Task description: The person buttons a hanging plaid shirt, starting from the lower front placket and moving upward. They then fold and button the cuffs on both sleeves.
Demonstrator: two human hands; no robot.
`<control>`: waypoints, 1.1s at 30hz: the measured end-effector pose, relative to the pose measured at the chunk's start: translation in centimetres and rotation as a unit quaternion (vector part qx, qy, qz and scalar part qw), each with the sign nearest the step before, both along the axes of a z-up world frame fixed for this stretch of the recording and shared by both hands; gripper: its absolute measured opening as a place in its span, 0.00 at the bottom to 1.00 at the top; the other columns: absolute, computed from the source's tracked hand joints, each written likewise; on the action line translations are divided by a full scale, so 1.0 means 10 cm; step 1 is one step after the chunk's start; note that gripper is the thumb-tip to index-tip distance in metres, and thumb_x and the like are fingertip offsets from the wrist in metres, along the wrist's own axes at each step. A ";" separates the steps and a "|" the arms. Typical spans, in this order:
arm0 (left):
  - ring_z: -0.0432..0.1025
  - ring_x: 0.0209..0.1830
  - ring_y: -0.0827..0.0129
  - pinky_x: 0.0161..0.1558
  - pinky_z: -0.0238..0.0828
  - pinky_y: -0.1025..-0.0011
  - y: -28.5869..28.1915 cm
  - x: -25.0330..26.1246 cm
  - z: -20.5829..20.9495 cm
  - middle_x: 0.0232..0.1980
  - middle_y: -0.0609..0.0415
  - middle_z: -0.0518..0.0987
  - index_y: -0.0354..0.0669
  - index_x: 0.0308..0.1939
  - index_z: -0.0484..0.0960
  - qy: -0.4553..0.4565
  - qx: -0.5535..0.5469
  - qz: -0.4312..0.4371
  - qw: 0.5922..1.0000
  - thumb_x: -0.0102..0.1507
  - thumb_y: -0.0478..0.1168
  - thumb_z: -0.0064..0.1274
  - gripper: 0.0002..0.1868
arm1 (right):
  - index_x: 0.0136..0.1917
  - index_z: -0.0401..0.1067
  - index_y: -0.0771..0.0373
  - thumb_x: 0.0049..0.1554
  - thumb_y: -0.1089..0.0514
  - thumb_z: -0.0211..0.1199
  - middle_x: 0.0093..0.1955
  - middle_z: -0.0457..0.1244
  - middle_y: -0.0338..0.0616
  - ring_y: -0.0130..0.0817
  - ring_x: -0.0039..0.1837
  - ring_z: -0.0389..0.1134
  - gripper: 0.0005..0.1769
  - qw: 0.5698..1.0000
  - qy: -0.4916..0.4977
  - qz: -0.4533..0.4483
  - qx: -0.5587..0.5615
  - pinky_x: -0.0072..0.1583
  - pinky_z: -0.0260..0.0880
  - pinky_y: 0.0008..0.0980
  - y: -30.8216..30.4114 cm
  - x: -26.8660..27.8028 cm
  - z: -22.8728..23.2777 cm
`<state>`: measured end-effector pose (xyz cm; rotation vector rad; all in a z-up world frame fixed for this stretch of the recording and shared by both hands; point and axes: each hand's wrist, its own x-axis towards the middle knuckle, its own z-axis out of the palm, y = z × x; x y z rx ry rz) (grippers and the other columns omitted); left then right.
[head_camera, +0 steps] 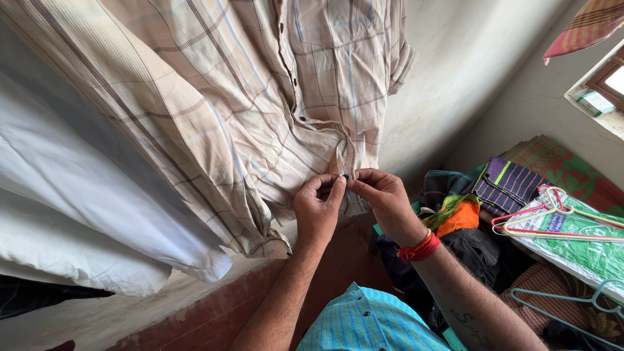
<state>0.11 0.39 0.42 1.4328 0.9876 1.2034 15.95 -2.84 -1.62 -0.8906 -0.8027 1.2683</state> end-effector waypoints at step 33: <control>0.78 0.34 0.77 0.39 0.76 0.78 -0.09 0.21 -0.07 0.34 0.54 0.85 0.33 0.43 0.86 0.009 -0.063 -0.093 0.994 0.66 0.41 0.58 0.12 | 0.53 0.77 0.67 0.60 0.61 0.66 0.38 0.68 0.39 0.20 0.34 0.65 0.09 0.991 -0.123 -0.040 -0.029 0.34 0.67 0.22 -0.30 0.26 0.07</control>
